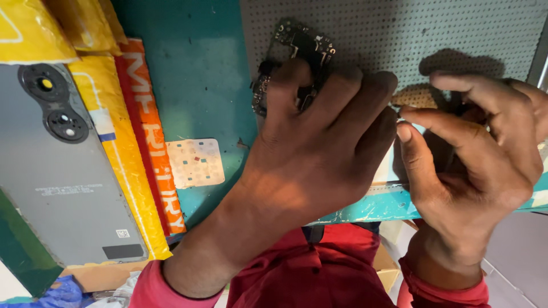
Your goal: The person applies adhesive to a smartphone chassis and then carefully places and secures a small metal bracket onto the motherboard. The person then reattaches the motherboard to the chassis and inspects the assembly.
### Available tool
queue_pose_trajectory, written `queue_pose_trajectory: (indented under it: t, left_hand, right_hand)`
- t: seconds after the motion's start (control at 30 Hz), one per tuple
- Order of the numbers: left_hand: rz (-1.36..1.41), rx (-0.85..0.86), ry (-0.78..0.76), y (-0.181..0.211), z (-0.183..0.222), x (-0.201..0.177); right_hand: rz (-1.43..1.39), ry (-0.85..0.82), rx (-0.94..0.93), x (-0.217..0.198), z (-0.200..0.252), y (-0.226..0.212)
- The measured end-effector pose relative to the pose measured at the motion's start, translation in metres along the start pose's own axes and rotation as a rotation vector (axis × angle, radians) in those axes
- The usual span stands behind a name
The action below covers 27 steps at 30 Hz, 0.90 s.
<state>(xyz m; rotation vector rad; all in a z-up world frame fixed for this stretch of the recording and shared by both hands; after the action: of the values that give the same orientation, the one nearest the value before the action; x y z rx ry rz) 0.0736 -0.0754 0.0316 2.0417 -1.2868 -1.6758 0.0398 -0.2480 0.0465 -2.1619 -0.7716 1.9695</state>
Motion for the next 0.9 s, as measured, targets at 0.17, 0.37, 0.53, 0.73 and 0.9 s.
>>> queue_pose_trajectory:
  t: [0.17,0.37,0.53,0.73,0.9]
  left_hand:
    - [-0.007,0.006,0.002,0.0015,-0.0015,0.0012]
    - [-0.033,0.013,-0.001,0.0014,0.0014,0.0012]
    - [-0.006,0.002,-0.009,0.0005,-0.0006,-0.0006]
    - [0.014,-0.005,-0.029,-0.0011,0.0004,-0.0011]
    - [0.017,-0.016,-0.021,-0.0027,0.0018,-0.001]
  right_hand:
    - [0.029,0.021,-0.025,-0.0006,-0.001,-0.001]
    - [0.053,-0.001,-0.05,-0.0001,-0.0052,-0.0009]
    - [0.065,-0.007,-0.071,-0.0001,-0.0058,-0.0019]
    - [0.038,-0.001,-0.044,0.0023,-0.0028,0.0018]
    - [0.042,-0.015,-0.025,0.0031,-0.0014,-0.0006]
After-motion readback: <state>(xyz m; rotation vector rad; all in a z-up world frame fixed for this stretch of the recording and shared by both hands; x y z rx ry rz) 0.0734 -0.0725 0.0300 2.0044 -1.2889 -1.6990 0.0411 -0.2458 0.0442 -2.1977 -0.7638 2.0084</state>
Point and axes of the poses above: each hand's wrist, its own z-axis away from the middle knuckle, its own x-axis out of the palm, y = z × x, the point moved 6 cm from there along -z, towards the middle knuckle, and after that the axes turned 7 degrees about -x, right-handed, at the moved point
